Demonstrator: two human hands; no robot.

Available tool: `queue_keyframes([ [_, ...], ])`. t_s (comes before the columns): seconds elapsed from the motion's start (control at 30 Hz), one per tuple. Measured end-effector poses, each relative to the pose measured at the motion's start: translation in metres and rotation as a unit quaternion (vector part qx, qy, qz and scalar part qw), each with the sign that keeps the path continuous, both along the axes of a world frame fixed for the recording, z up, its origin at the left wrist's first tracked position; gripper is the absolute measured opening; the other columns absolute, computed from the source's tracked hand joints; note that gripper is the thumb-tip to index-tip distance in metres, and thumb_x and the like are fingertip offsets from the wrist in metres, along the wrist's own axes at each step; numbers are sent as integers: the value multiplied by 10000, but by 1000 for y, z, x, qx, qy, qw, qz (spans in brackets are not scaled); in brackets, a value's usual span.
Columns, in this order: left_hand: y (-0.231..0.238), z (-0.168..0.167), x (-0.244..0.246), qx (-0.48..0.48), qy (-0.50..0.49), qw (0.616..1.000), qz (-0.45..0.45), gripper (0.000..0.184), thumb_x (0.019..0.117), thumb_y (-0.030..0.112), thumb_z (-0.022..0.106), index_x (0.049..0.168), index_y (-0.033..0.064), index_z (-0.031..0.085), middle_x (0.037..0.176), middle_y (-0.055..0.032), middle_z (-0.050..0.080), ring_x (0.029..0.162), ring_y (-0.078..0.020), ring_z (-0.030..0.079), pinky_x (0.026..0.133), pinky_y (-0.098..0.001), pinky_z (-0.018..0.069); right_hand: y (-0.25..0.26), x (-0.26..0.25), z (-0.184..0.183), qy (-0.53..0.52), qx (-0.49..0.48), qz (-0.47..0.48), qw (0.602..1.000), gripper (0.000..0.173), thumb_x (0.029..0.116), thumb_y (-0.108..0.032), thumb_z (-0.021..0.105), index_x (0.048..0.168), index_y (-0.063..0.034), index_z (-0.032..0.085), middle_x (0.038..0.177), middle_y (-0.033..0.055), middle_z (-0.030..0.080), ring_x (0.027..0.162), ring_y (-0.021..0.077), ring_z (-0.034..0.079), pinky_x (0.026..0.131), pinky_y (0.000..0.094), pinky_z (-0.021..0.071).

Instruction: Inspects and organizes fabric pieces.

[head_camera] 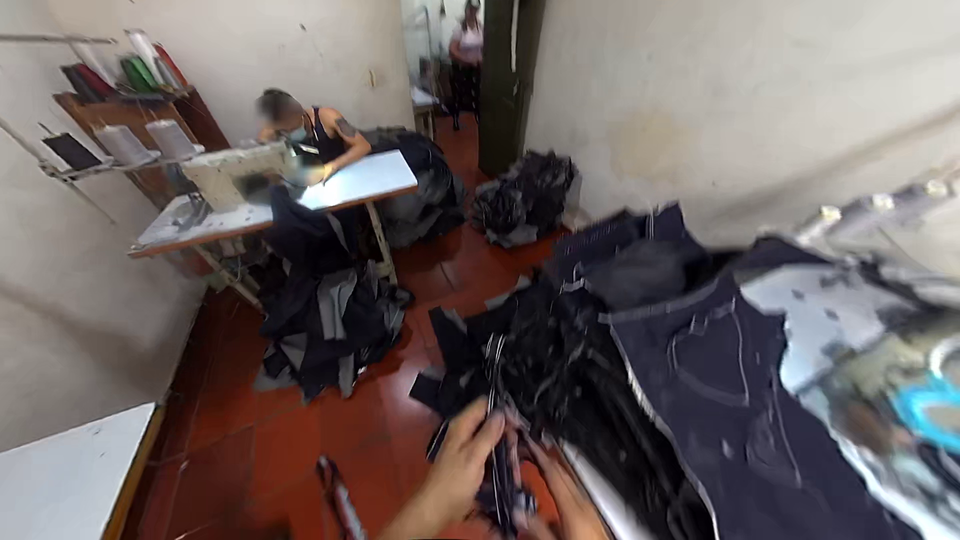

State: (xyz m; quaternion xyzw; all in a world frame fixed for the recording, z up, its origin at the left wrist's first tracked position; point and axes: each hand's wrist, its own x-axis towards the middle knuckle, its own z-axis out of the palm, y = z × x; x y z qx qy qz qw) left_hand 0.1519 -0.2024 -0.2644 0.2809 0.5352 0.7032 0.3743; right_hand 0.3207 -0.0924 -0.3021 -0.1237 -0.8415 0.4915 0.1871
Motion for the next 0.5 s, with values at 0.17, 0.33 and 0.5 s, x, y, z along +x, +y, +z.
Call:
queue_keyframes([
  [0.17,-83,11,-51,-32,-64,994,-86,235,1079,228,413,1128,76,586,762,23,618,574,-74,583,509,-233,512,-77,-42,-9,37,-22,-20,999,281,1008,-318,623,970,-61,730,916,29,704,812,61,656,763,259,568],
  [0.33,-180,-3,-73,-191,52,936,-292,472,916,119,718,1330,12,518,973,-53,694,731,-95,652,662,-273,567,-121,-46,30,-18,188,-57,980,382,1059,-357,515,952,-44,707,821,93,694,738,202,682,687,399,584],
  [0.5,-272,-4,-94,-216,159,947,-175,323,1051,278,467,1021,34,676,878,26,649,804,-49,609,805,-298,530,-86,-23,80,-27,387,-106,916,406,1043,-371,491,894,-50,688,632,75,616,538,261,638,481,485,529],
])
